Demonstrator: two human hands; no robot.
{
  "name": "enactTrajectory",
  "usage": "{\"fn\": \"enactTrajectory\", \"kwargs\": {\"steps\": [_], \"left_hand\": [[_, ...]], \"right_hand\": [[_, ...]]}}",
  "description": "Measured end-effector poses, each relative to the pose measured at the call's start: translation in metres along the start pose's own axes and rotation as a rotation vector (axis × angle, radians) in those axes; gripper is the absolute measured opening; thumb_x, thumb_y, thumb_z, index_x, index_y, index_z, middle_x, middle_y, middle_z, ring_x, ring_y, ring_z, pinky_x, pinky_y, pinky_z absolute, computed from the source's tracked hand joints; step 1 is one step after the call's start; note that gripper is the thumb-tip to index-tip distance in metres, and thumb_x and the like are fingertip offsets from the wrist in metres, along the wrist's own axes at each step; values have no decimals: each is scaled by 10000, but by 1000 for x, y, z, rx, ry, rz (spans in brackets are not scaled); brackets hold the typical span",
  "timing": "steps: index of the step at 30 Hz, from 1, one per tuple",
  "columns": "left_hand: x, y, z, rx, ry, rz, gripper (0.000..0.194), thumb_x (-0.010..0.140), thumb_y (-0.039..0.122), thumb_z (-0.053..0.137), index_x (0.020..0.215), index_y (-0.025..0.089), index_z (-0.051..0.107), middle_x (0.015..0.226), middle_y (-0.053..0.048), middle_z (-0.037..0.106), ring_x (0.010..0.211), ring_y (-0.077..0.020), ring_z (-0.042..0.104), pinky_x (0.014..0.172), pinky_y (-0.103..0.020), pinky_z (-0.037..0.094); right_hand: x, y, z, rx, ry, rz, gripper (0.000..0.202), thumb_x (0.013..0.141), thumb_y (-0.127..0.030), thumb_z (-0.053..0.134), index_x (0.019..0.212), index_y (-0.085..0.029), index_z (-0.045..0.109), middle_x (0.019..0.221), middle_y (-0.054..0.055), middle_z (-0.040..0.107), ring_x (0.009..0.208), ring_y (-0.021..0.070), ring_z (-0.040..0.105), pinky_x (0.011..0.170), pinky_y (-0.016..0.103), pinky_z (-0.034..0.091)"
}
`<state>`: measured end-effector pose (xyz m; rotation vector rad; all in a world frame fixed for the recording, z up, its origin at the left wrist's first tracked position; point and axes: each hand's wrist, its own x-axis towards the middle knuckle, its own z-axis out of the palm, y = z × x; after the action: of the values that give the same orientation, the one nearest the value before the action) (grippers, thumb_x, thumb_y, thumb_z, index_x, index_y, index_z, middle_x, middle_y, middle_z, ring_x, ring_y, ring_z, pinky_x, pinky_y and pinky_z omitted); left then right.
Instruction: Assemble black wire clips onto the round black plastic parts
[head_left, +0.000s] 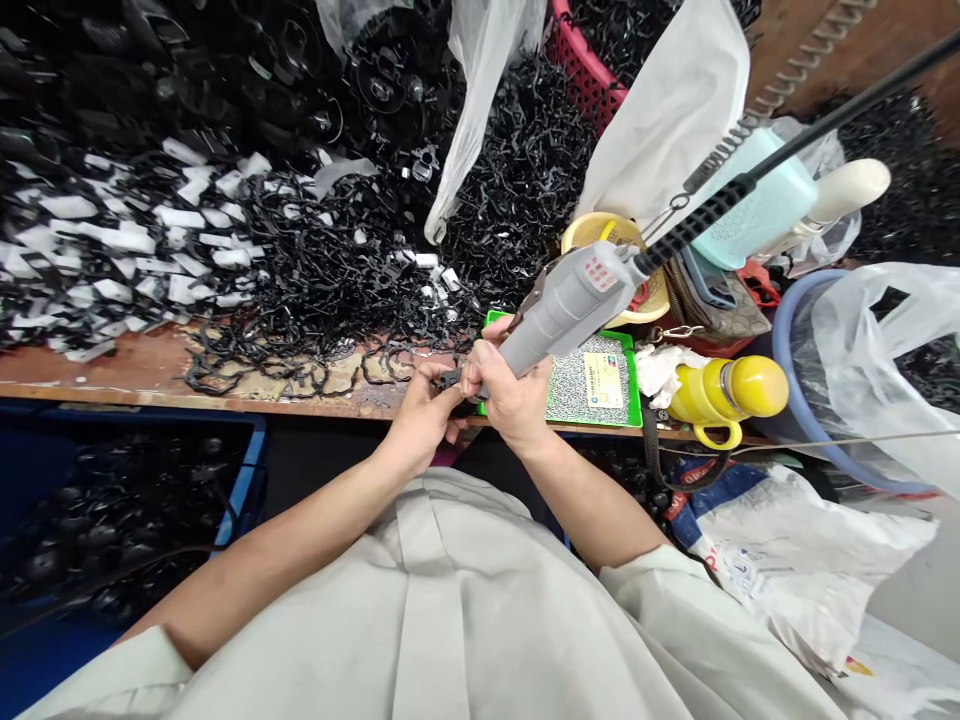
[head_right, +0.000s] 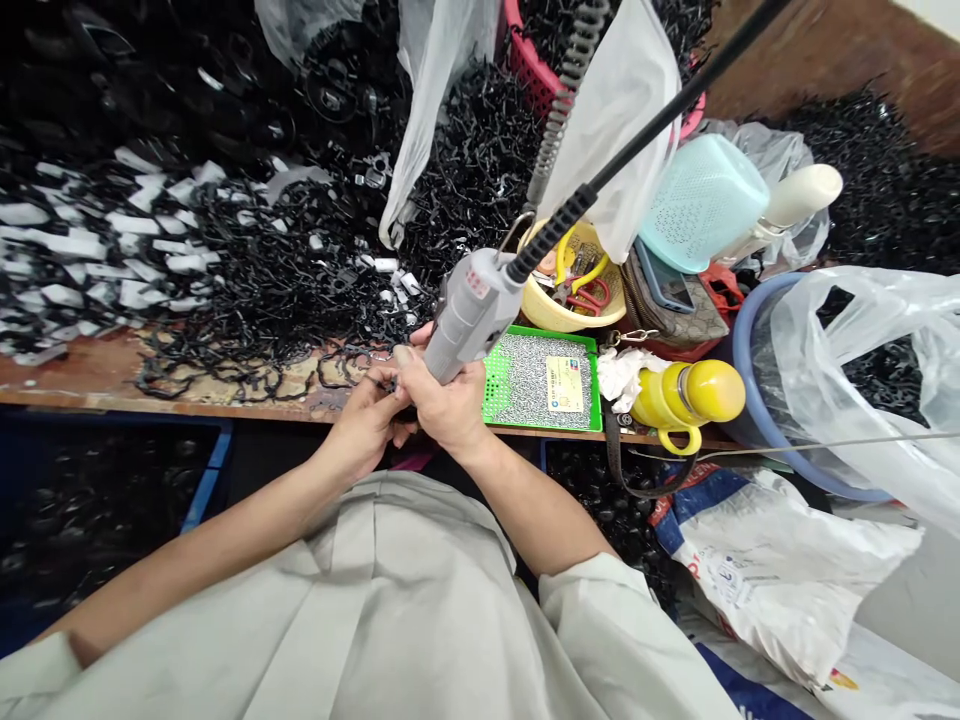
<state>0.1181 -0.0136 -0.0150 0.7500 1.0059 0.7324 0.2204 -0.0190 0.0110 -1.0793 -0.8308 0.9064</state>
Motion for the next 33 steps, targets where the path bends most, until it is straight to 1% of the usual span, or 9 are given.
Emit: {"fn": "enactTrajectory", "kwargs": {"steps": [4,6,8,11,14,20,26,30,33], "left_hand": [[-1,3,-2,21,-11,-31,398,699,363,719,911,239,406,676,75,546,358,-73,479,271,-156,272],[-2,5,-3,41,-15,-27,369,727,365,686,945,249,412,634,80,526,376,-94,497,274,-158,277],[-2,8,-1,34,-31,-1,338,767,404,645,960,256,410,595,82,505,389,-106,499,284,-161,290],[-1,9,5,28,-18,14,299,815,469,587,902,256,396,588,86,476,374,-86,449,288,-151,263],[1,8,11,47,49,-20,264,831,440,563,843,248,382,624,86,458,387,-62,423,316,-142,296],[2,5,12,146,107,-56,228,828,435,558,842,246,432,659,64,461,431,-81,440,342,-171,356],[2,4,10,183,121,-55,245,829,475,568,867,256,466,672,58,474,443,-89,441,356,-184,382],[2,3,10,196,117,-49,247,840,481,555,853,253,463,644,55,463,452,-102,447,372,-194,394],[2,1,9,197,120,-32,258,842,497,552,843,254,467,617,58,437,432,-101,409,370,-195,370]], "right_hand": [[2,-21,-9,98,-15,9,321,822,-407,677,1055,-223,555,545,-96,502,399,84,487,421,237,450],[7,-32,-22,89,-5,-8,389,821,-422,674,1130,-230,537,551,-98,508,389,85,482,390,227,430],[12,-35,-38,22,66,-47,421,810,-424,685,1156,-236,533,554,-99,514,391,86,491,381,219,423],[19,-25,-59,-116,160,-66,396,808,-421,686,1129,-233,553,544,-101,527,404,83,515,410,212,434],[19,-9,-69,-199,144,-33,391,805,-428,678,1114,-224,551,545,-98,553,415,84,533,448,218,456],[15,0,-68,-231,139,-3,349,776,-402,712,1014,-211,543,558,-98,574,425,81,549,471,216,459],[13,-9,-65,-217,146,-74,454,779,-417,712,1158,-219,559,575,-96,577,436,79,533,483,227,460],[10,-23,-51,-143,212,-180,443,807,-474,675,1176,-255,564,580,-92,528,452,94,532,481,249,477],[9,-32,-33,-60,216,-174,397,826,-510,639,1128,-260,576,583,-81,501,442,96,515,444,244,462]]}}
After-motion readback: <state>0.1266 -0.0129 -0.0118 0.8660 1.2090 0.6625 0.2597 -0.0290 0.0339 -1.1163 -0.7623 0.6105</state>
